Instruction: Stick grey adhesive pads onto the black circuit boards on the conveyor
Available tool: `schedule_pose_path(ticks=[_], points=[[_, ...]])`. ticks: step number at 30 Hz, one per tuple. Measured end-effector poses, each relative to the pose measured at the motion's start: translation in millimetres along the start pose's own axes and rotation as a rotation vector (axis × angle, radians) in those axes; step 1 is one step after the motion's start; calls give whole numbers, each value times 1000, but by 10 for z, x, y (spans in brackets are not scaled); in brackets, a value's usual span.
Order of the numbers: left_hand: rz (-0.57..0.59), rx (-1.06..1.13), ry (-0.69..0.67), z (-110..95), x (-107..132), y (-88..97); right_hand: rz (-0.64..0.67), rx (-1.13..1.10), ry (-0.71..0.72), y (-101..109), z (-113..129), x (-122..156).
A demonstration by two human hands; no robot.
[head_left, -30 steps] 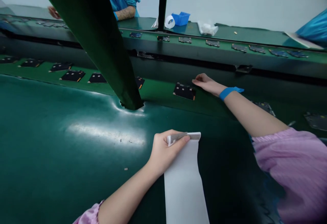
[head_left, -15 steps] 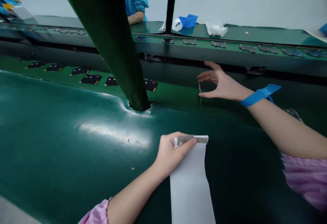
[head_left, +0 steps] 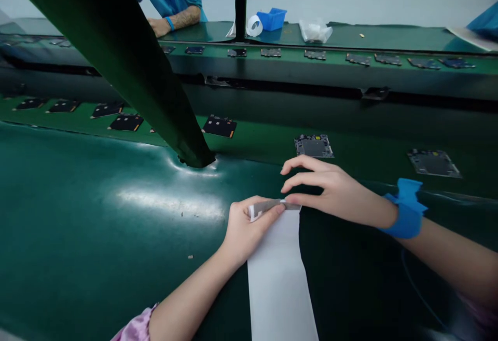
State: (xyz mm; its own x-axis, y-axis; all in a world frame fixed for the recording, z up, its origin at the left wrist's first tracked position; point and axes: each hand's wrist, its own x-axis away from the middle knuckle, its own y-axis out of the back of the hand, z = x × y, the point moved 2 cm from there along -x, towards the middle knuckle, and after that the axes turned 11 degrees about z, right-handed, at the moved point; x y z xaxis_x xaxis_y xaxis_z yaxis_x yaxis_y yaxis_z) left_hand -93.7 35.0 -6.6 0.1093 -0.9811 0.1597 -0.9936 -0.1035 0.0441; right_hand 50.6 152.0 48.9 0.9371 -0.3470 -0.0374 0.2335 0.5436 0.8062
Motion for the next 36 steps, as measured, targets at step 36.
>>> schedule_pose_path(ticks=[36], points=[[2, 149, -2, 18, -15, -2, 106, 178, -275, 220, -1259, -1532]])
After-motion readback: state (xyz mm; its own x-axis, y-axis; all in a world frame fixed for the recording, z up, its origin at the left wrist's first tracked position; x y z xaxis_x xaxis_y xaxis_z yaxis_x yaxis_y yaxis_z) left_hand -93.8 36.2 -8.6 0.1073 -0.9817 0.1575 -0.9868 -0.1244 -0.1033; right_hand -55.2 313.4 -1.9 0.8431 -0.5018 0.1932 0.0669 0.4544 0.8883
